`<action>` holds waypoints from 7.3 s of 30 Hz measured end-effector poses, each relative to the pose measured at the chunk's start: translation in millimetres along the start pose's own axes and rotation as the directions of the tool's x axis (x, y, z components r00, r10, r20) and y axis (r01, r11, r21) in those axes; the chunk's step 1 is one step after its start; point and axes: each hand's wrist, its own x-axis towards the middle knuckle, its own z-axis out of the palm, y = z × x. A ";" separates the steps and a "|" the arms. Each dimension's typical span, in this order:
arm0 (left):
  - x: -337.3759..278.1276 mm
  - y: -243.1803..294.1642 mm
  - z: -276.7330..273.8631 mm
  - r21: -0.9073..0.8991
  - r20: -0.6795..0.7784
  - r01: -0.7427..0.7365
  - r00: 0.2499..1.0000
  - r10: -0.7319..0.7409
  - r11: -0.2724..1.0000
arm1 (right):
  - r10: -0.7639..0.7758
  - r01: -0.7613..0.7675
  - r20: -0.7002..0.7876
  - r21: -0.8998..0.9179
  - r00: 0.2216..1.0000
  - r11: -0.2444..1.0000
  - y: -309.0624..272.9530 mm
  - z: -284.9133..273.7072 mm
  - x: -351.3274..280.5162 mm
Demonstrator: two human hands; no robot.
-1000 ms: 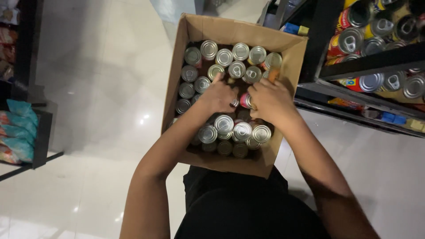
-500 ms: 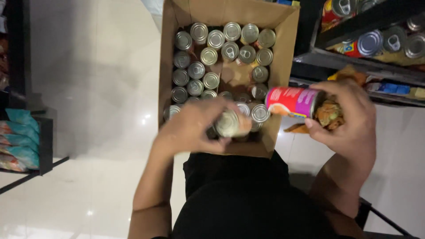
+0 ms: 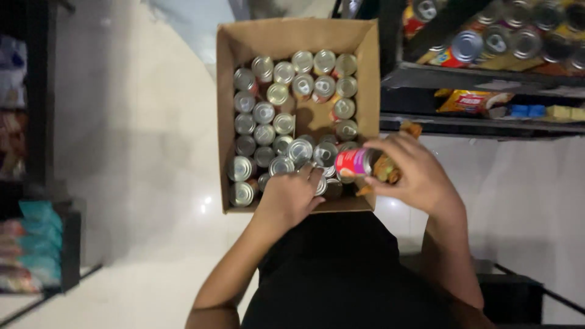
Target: Taking canned food from a cardboard box, wiping each can with a cloth, and placing them onto a grocery shelf.
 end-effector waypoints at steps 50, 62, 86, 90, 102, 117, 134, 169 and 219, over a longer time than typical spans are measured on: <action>226.5 428.7 223.0 -0.977 0.048 -0.061 0.870 0.491 0.203 | 0.190 -0.023 -0.683 0.246 0.705 0.969 190.1 -165.4 -398.3; 338.4 472.2 271.6 -0.910 0.346 0.415 0.778 0.524 -0.016 | 0.132 -0.252 -0.914 0.034 0.383 0.967 288.3 -201.4 -425.7; 505.1 522.9 341.4 -0.996 -0.054 -0.069 0.976 0.213 0.063 | 0.338 0.119 -0.873 0.400 0.352 0.909 418.7 -359.0 -343.2; 496.6 539.0 374.8 -0.887 -0.356 -0.382 0.923 0.142 0.257 | 0.036 0.273 -0.617 0.400 0.786 0.875 473.5 -352.6 -348.6; 412.1 581.6 347.4 -0.524 -0.813 -0.321 0.464 -0.351 0.789 | 0.038 0.239 -0.263 0.919 0.964 0.313 436.7 -310.6 -351.0; 400.3 616.9 332.7 -0.616 -0.781 -0.671 0.589 -0.208 0.413 | -0.312 0.276 -0.640 -0.159 0.703 0.948 525.9 -218.7 -417.4; 510.4 540.4 493.0 -0.965 -0.249 -0.236 0.961 0.119 -0.114 | -0.062 0.337 -0.786 0.192 0.615 0.922 552.5 -285.7 -421.1; 566.4 487.6 515.8 -0.730 -0.159 -0.282 0.956 0.247 0.623 | -0.186 0.402 -0.621 0.227 0.761 0.887 672.5 -218.8 -406.8; 473.3 389.4 166.9 -0.260 -0.786 -0.381 0.617 0.035 0.887 | 0.158 -0.143 -0.599 0.074 0.785 0.987 487.0 -329.7 -140.3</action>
